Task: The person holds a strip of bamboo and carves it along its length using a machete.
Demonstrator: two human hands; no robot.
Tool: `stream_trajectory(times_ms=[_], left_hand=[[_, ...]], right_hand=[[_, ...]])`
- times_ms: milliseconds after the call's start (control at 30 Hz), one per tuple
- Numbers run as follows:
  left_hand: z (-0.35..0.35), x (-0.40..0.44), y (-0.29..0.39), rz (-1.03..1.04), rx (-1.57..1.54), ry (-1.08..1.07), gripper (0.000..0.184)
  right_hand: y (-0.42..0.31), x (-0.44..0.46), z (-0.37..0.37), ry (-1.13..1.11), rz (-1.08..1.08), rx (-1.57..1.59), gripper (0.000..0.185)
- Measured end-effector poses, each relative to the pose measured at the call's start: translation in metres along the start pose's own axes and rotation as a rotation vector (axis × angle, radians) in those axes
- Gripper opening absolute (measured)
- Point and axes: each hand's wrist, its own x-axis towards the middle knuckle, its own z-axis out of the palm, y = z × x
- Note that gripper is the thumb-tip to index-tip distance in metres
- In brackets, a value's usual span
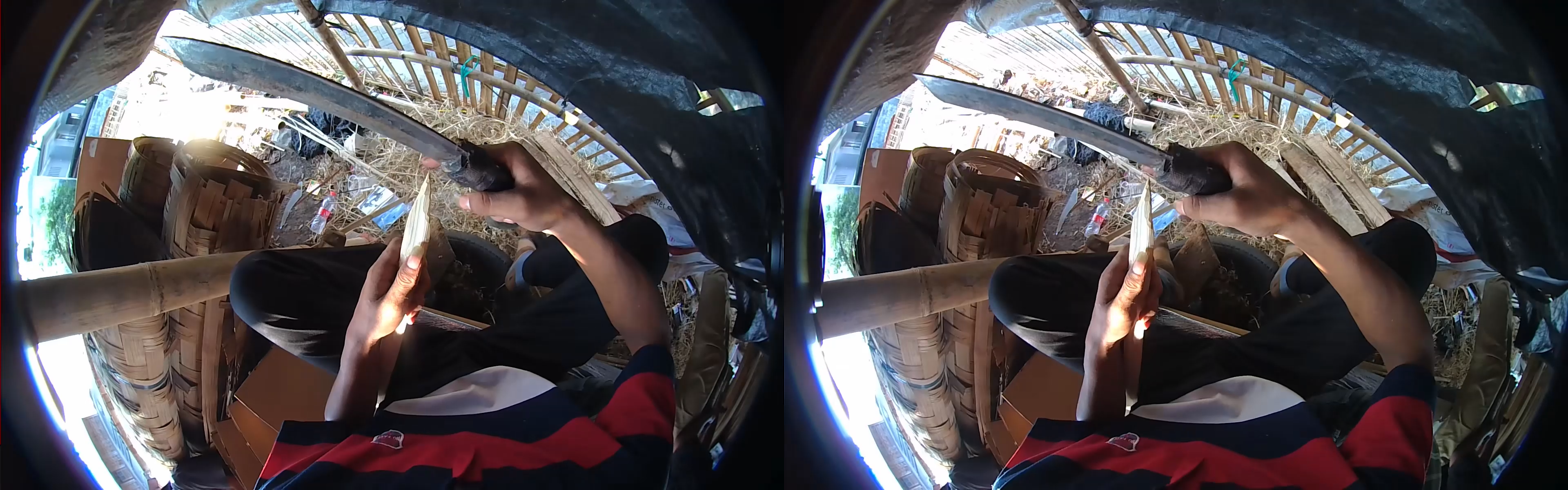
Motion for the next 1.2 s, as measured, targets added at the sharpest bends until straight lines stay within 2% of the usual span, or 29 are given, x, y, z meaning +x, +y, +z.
stream_trajectory(times_ms=[133,200,600,667,900,967,1033,1100,1200], left_hand=[[-0.0007,0.0009,-0.0014,0.007,-0.007,-0.011,0.044],[-0.0011,0.0009,-0.0013,0.005,-0.016,-0.018,0.043],[0.0025,0.002,0.0003,-0.003,-0.047,0.009,0.047],[0.0029,0.0013,0.0024,-0.026,-0.045,0.026,0.035],[0.0029,0.0008,0.0004,-0.001,-0.038,0.004,0.033],[0.0035,0.0015,-0.0023,0.013,-0.015,0.018,0.049],[0.001,0.0012,-0.0034,0.005,-0.011,0.007,0.049],[0.0003,0.0011,-0.0032,-0.002,-0.007,-0.003,0.049],[0.0025,0.0005,-0.0002,0.002,-0.004,-0.006,0.049]], right_hand=[[-0.0014,-0.0034,-0.0001,0.006,0.056,0.09,0.038],[-0.0043,-0.0033,0.0004,-0.014,0.061,0.122,0.048],[-0.0008,-0.0015,-0.0004,-0.02,0.05,0.091,0.043],[-0.0007,-0.0016,0.0,-0.021,0.044,0.083,0.046],[-0.0008,-0.0029,0.0007,-0.012,0.065,0.086,0.049],[0.0009,-0.003,-0.002,-0.015,0.074,0.072,0.045],[0.0005,-0.0031,-0.002,-0.02,0.084,0.059,0.041],[-0.0025,-0.0025,0.0005,-0.005,-0.011,0.057,0.039],[0.0019,-0.0028,-0.0034,-0.014,0.035,0.061,0.041]])
